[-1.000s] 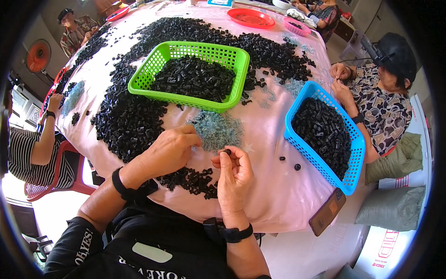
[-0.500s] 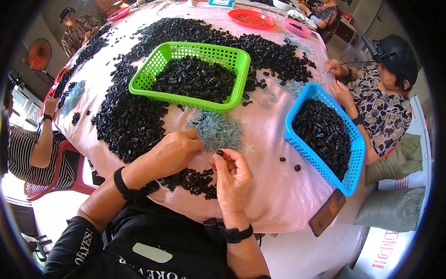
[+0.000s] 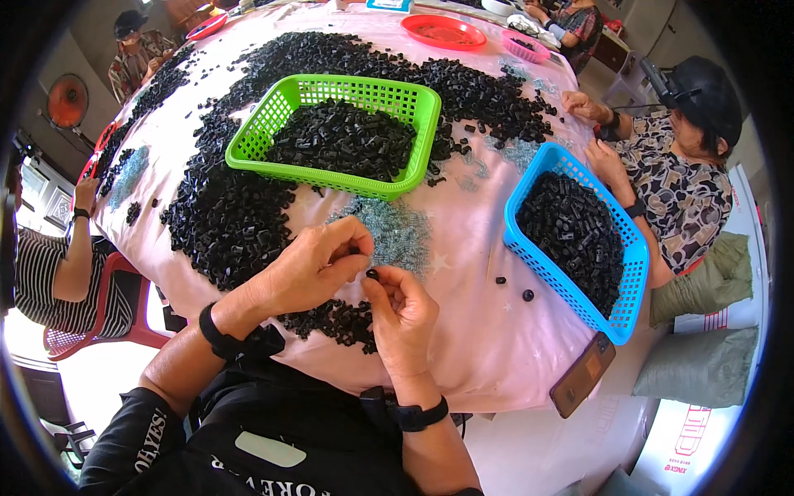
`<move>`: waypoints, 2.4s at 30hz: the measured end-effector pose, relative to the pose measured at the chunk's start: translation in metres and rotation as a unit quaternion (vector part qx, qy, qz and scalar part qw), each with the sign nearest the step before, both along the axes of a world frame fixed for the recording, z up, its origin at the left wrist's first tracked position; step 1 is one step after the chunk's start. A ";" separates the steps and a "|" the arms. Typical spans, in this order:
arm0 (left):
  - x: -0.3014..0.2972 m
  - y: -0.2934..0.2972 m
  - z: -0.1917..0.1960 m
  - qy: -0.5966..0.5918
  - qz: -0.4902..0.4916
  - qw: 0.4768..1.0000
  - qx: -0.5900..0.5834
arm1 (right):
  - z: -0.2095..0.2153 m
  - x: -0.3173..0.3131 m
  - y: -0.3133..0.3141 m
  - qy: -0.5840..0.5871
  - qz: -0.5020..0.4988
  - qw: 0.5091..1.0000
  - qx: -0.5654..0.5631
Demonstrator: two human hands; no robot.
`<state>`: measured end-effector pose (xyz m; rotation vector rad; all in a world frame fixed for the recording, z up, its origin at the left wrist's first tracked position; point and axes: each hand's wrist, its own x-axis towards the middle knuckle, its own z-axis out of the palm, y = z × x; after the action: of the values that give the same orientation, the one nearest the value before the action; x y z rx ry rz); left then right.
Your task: Sorting and inspecting small black shoe components into different containers at a production table.
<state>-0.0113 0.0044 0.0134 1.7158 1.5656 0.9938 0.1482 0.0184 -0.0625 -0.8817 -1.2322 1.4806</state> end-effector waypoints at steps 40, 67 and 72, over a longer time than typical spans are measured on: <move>0.002 -0.005 0.007 0.093 -0.085 0.982 0.142 | 0.007 0.001 0.000 0.020 0.030 0.999 -0.015; 0.012 -0.006 -0.010 0.076 -0.023 0.987 0.141 | 0.007 0.002 0.000 0.049 0.022 0.998 -0.045; 0.011 -0.007 -0.010 0.086 -0.041 0.984 0.152 | 0.008 0.002 0.001 0.023 0.020 0.999 -0.033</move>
<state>0.0001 -0.0025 0.0035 2.1065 1.4921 1.1130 0.1507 0.0192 -0.0548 -0.8656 -1.1790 1.5731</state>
